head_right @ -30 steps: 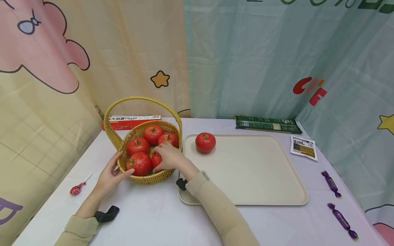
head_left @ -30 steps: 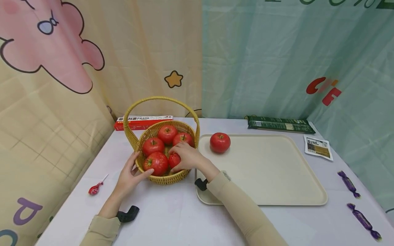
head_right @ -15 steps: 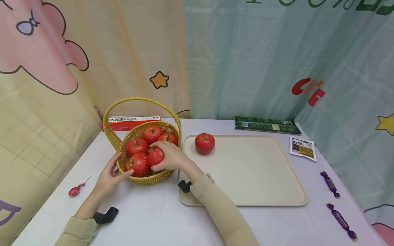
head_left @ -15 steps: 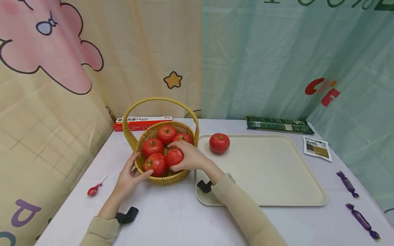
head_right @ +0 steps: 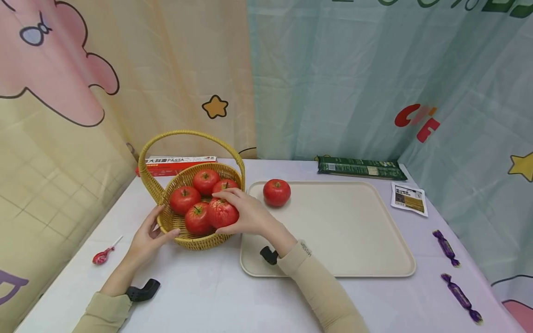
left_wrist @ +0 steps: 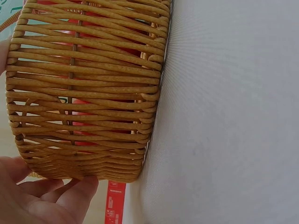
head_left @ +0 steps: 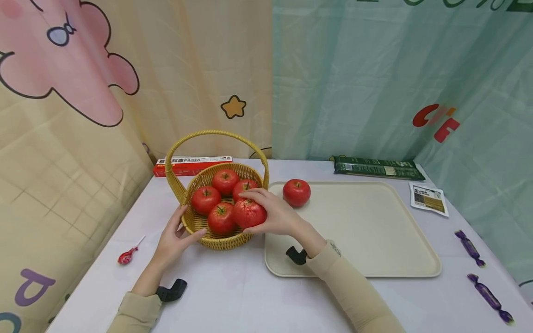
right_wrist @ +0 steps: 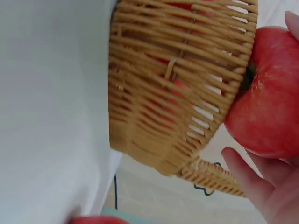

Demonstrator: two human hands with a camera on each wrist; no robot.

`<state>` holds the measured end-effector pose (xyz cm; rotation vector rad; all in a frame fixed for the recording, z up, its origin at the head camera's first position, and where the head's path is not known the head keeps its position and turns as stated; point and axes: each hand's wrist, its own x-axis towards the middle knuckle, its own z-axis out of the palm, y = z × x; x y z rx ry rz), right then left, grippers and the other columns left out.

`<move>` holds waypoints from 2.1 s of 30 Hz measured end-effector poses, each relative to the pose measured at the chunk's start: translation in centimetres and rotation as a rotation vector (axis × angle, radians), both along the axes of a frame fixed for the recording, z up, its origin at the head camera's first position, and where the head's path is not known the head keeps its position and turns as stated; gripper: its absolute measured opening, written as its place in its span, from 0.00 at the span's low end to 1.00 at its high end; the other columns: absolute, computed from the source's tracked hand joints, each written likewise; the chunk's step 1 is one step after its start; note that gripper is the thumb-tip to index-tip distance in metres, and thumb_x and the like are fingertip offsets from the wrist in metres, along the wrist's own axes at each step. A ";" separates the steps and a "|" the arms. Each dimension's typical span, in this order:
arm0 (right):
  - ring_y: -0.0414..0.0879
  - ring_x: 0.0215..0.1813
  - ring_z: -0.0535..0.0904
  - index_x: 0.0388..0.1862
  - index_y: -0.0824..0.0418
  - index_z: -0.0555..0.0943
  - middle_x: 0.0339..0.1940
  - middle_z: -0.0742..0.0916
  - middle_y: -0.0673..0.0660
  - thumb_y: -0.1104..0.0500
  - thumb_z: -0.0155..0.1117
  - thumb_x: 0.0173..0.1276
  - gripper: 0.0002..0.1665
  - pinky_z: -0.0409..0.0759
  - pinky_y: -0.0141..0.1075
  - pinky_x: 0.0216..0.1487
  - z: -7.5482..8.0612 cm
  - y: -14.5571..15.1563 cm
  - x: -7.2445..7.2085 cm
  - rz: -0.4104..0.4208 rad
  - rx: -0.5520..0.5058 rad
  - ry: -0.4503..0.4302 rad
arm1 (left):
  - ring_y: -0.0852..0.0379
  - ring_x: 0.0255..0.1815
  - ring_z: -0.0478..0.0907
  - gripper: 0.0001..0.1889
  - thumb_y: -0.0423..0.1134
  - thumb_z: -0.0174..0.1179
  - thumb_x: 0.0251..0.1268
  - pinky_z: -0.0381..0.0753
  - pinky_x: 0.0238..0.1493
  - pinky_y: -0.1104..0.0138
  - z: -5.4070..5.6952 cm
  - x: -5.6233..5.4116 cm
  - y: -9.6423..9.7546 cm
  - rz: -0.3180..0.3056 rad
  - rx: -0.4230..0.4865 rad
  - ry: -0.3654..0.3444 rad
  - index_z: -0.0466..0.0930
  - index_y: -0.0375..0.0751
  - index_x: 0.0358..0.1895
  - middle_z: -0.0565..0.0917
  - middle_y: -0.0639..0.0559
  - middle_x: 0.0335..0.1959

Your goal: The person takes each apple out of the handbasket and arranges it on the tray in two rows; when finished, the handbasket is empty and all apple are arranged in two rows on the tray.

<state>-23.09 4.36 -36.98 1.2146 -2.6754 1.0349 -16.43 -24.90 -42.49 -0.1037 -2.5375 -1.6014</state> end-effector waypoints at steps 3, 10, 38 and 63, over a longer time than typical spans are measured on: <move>0.45 0.62 0.65 0.66 0.41 0.67 0.63 0.72 0.47 0.39 0.76 0.45 0.48 0.79 0.42 0.51 0.2 0.9 0.5 -0.055 0.065 0.129 | 0.44 0.73 0.47 0.46 0.42 0.66 0.58 0.59 0.67 0.50 -0.1 -0.1 0.0 -0.004 -0.005 0.000 0.46 0.39 0.74 0.44 0.45 0.76; 0.49 0.58 0.67 0.67 0.43 0.67 0.59 0.73 0.51 0.44 0.79 0.42 0.51 0.80 0.44 0.47 0.6 2.9 1.5 -0.146 0.178 0.221 | 0.44 0.73 0.49 0.47 0.44 0.67 0.57 0.61 0.65 0.52 -0.3 -0.2 -0.1 0.014 -0.020 -0.005 0.47 0.38 0.74 0.46 0.46 0.75; 0.60 0.68 0.56 0.68 0.57 0.49 0.68 0.61 0.63 0.54 0.72 0.55 0.51 0.70 0.55 0.61 -4.8 16.5 -7.4 -0.693 -0.473 -0.442 | 0.46 0.73 0.49 0.46 0.45 0.66 0.58 0.61 0.64 0.68 -0.6 -0.2 -0.3 0.004 -0.043 -0.005 0.46 0.41 0.74 0.46 0.47 0.75; 0.63 0.69 0.53 0.70 0.58 0.40 0.70 0.56 0.68 0.49 0.70 0.57 0.57 0.61 0.58 0.66 -5.9 19.8 -7.3 -0.637 -0.313 -0.584 | 0.45 0.73 0.49 0.46 0.44 0.66 0.58 0.61 0.64 0.56 -0.3 -0.3 -0.1 0.012 -0.042 -0.012 0.45 0.40 0.74 0.46 0.46 0.75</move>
